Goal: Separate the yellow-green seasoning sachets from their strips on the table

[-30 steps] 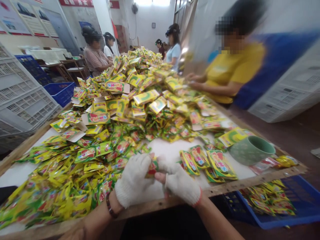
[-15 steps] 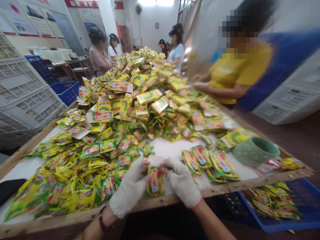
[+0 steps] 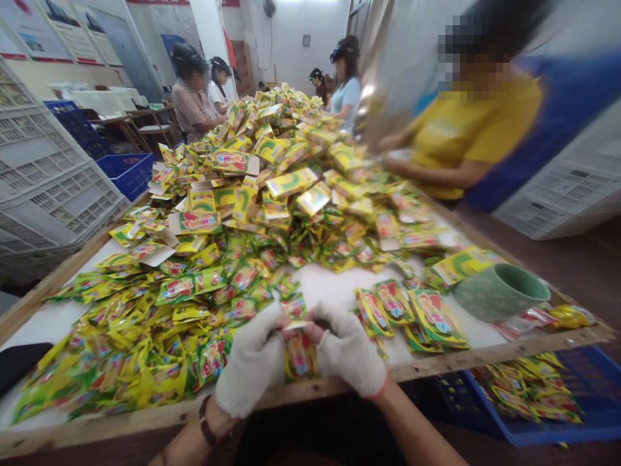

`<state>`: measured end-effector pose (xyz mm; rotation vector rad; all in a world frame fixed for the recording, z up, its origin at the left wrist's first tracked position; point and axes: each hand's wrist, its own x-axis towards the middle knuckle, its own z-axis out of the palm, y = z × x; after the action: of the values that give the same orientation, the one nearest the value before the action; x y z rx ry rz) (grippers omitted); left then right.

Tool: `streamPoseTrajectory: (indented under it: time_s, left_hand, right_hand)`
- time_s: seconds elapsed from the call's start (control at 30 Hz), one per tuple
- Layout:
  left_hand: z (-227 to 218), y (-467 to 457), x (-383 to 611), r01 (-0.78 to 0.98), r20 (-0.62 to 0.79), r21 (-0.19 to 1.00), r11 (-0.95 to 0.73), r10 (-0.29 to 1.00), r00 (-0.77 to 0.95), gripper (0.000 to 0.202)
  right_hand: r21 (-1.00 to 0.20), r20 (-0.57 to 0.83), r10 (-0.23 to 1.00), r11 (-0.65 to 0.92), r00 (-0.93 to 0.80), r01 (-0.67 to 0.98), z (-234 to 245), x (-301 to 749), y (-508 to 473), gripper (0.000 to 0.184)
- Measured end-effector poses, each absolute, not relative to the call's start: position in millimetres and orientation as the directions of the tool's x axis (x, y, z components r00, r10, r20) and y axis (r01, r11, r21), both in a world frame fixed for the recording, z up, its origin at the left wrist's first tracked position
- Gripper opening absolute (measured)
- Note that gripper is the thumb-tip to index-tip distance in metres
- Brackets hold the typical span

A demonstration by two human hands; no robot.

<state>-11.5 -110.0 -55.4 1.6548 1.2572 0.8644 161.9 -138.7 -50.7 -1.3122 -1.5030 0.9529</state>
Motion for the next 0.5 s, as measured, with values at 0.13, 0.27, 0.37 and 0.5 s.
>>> streamPoseTrajectory:
  time_s: [0.13,0.27,0.37,0.5]
  left_hand:
    - [-48.7,-111.6,-12.3,0.426,0.057,0.885,-0.186,0.953,0.298,0.018]
    - [-38.6,-108.0,-9.3,0.378,-0.003,0.918,-0.119,0.952,0.307,0.024]
    - [-38.4,-109.0,-12.9,0.439,0.060,0.872,-0.215,0.938,0.341,0.022]
    - [-48.7,-116.8,-25.4,0.423,0.352,0.718,-0.553,0.812,0.465,0.019]
  right_hand:
    - [-0.940,0.121,0.992,0.125,-0.033,0.318,-43.4,163.2,-138.8,0.018]
    - [-0.947,0.100,0.994,0.111,-0.052,0.301,-37.6,163.4,-136.3,0.012]
    - [-0.936,0.140,0.986,0.163,-0.094,0.313,-37.7,168.2,-136.2,0.015]
    - [-0.871,0.309,0.930,0.361,-0.200,0.333,-44.5,179.6,-140.8,0.014]
